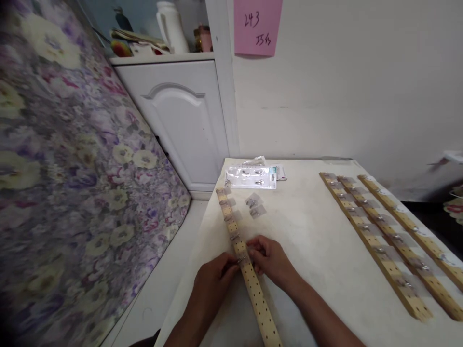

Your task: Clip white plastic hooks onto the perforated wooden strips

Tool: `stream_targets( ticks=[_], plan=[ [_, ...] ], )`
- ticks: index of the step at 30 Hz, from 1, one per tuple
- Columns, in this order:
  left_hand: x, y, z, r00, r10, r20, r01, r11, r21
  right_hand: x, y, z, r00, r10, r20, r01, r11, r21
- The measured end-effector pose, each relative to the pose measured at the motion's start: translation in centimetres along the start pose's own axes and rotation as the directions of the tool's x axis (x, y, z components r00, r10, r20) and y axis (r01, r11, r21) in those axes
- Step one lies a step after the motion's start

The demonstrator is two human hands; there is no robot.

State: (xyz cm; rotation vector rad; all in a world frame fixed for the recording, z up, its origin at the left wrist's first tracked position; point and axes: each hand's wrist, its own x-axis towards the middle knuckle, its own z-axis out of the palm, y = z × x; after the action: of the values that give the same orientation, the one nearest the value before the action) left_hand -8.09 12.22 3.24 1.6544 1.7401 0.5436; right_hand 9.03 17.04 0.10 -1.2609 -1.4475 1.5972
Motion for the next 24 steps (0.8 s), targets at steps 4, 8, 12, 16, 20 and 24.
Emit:
stream_targets(
  ticks=[4, 8, 12, 16, 20, 24],
  plan=[
    [0.09, 0.03, 0.13, 1.000, 0.000, -0.011, 0.000, 1.000, 0.028, 0.08, 0.24, 0.09, 1.000, 0.015, -0.018, -0.015, 1.000, 0.004],
    [0.18, 0.27, 0.32, 1.000, 0.004, -0.017, -0.003, 0.998, 0.069, 0.14, 0.42, 0.09, 0.999, 0.014, -0.052, -0.012, 0.999, 0.041],
    [0.26, 0.53, 0.32, 1.000, 0.005, -0.006, -0.004, 0.994, 0.106, 0.06, 0.31, 0.11, 0.999, 0.003, -0.045, -0.001, 0.999, 0.045],
    [0.31, 0.68, 0.24, 1.000, 0.001, 0.013, -0.003, 0.993, 0.118, -0.05, 0.12, 0.18, 0.999, 0.006, -0.052, -0.004, 0.999, 0.039],
    [0.28, 0.78, 0.25, 1.000, 0.019, 0.017, -0.021, 0.994, 0.109, -0.06, 0.10, 0.23, 0.998, 0.006, -0.058, -0.004, 1.000, 0.031],
    [0.25, 0.81, 0.32, 1.000, 0.004, 0.025, -0.007, 0.993, 0.121, -0.01, 0.16, 0.18, 0.998, -0.003, -0.058, 0.004, 1.000, 0.019]
  ],
)
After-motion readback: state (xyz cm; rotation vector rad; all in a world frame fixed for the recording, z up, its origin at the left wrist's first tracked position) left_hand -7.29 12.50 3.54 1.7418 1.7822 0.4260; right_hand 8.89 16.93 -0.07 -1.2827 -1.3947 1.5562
